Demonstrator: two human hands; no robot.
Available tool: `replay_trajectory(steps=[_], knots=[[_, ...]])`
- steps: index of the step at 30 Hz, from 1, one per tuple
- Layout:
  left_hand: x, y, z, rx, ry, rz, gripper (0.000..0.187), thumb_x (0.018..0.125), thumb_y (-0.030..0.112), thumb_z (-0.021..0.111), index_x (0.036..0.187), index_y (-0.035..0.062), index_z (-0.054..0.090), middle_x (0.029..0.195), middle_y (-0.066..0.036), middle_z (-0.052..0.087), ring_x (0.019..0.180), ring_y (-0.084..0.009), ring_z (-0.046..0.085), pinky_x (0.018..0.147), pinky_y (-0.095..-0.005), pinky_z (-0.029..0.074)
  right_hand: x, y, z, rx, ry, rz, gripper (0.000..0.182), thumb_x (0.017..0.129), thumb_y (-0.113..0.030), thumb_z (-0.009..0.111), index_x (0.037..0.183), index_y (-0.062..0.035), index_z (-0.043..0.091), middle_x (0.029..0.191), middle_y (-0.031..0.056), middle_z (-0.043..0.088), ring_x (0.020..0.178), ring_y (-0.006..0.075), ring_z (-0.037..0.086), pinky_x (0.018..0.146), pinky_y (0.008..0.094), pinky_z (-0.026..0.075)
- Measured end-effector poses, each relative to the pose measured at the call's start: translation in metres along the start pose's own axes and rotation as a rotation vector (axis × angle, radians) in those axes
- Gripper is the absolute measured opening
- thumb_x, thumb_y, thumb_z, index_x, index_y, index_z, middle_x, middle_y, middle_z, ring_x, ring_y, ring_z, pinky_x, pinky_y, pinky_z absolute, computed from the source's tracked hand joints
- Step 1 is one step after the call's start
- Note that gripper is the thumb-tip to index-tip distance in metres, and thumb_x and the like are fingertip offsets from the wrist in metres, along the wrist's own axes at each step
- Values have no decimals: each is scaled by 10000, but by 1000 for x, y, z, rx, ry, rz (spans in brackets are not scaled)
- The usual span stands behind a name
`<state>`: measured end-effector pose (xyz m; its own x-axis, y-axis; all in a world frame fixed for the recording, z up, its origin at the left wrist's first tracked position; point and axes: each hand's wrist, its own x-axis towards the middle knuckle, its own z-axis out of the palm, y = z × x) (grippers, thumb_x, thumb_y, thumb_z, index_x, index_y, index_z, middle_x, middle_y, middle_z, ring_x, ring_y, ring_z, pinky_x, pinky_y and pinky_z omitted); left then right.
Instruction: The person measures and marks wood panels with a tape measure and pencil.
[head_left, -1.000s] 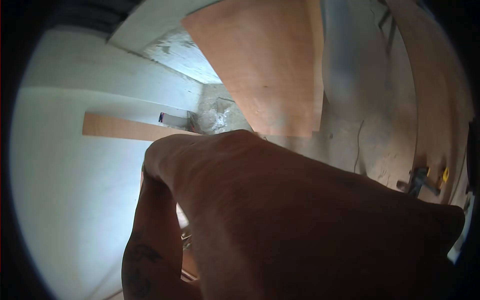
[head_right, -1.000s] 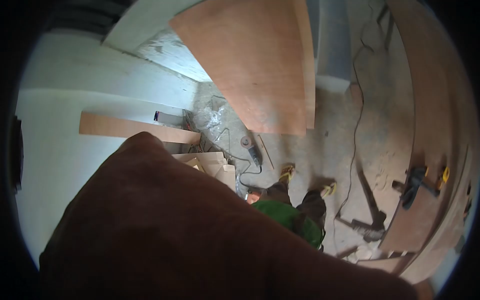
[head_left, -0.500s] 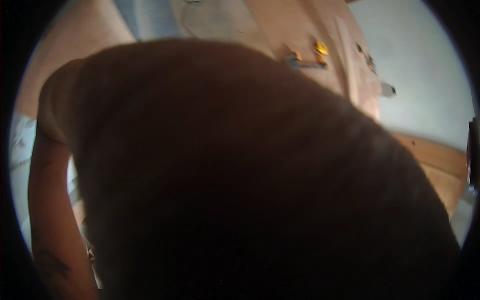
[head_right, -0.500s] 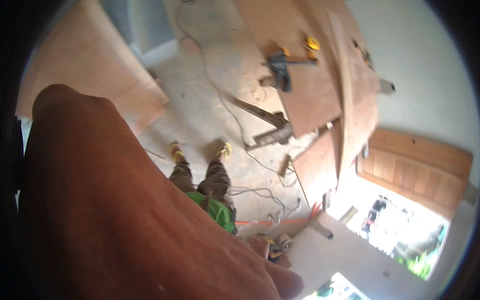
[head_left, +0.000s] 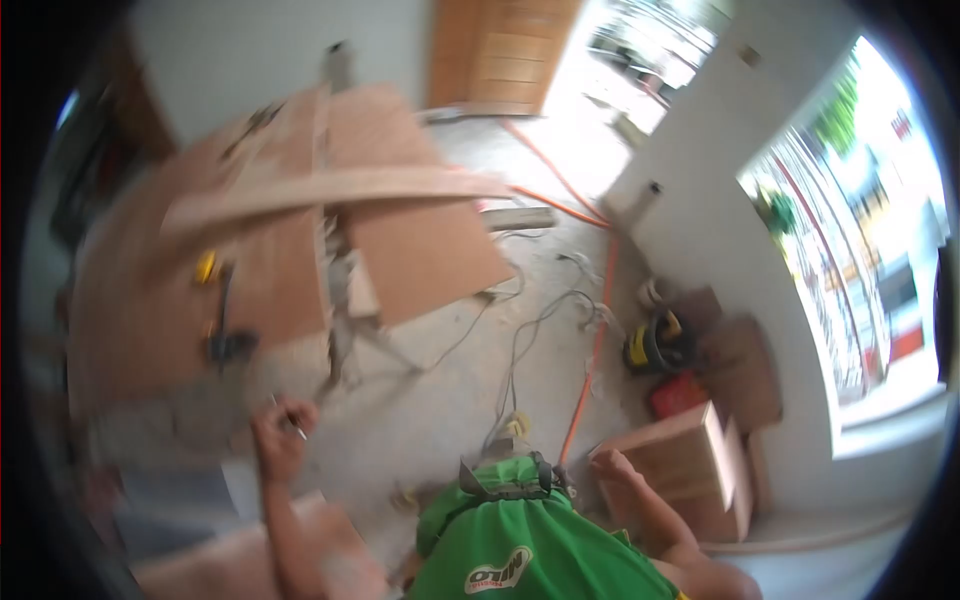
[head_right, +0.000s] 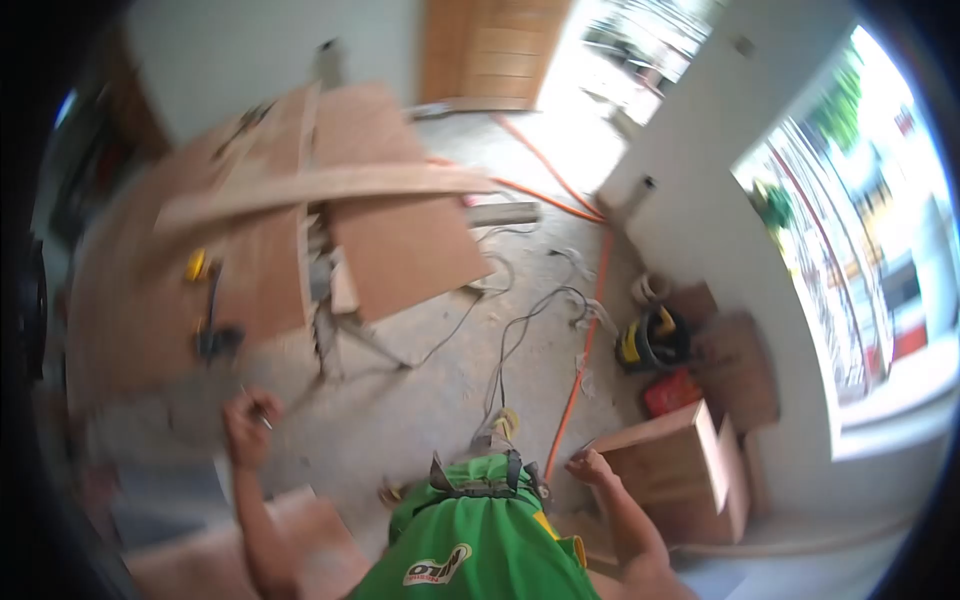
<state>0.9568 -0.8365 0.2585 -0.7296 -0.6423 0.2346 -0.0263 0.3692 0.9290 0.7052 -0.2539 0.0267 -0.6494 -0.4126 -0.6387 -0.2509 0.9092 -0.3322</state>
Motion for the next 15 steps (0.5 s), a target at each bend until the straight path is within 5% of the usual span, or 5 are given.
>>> replay_trajectory(steps=[1, 3, 6, 8, 15], knots=[[12, 24, 16, 5, -37, -40, 109, 776, 83, 683, 693, 32, 635, 673, -9, 599, 622, -62, 508, 587, -222, 419, -10, 5, 5, 45, 30, 18, 390, 741, -394, 658, 924, -52, 704, 891, 151, 693, 838, 285, 676, 784, 373, 526], [-18, -25, 85, -32, 102, -294, 213, 818, 109, 688, 656, 6, 595, 651, 32, 549, 611, -41, 460, 552, -226, 389, -7, 28, 10, 89, -50, 123, 388, 735, -378, 637, 945, -59, 704, 923, 166, 685, 910, 321, 652, 827, 398, 512], [-20, -84, 239, 44, -34, -484, 311, 819, 159, 708, 593, 5, 561, 544, 35, 486, 516, -40, 396, 458, -237, 328, 26, 92, -16, 186, 5, 215, 381, 735, -353, 624, 948, -47, 702, 932, 186, 678, 905, 320, 655, 833, 402, 508], [-8, -32, 316, -32, -136, -564, 317, 821, 186, 715, 597, 1, 588, 536, 30, 506, 503, -48, 430, 468, -233, 347, 42, 106, -35, 250, -10, 257, 382, 739, -345, 626, 953, -37, 700, 949, 191, 677, 916, 330, 652, 841, 397, 506], [88, 31, 439, -13, -520, -337, 286, 817, 120, 704, 1031, -58, 634, 788, -70, 648, 612, -77, 536, 585, -232, 465, 108, 123, -133, 509, 261, 389, 353, 772, -310, 637, 967, -20, 684, 927, 212, 675, 895, 343, 652, 813, 390, 511]])
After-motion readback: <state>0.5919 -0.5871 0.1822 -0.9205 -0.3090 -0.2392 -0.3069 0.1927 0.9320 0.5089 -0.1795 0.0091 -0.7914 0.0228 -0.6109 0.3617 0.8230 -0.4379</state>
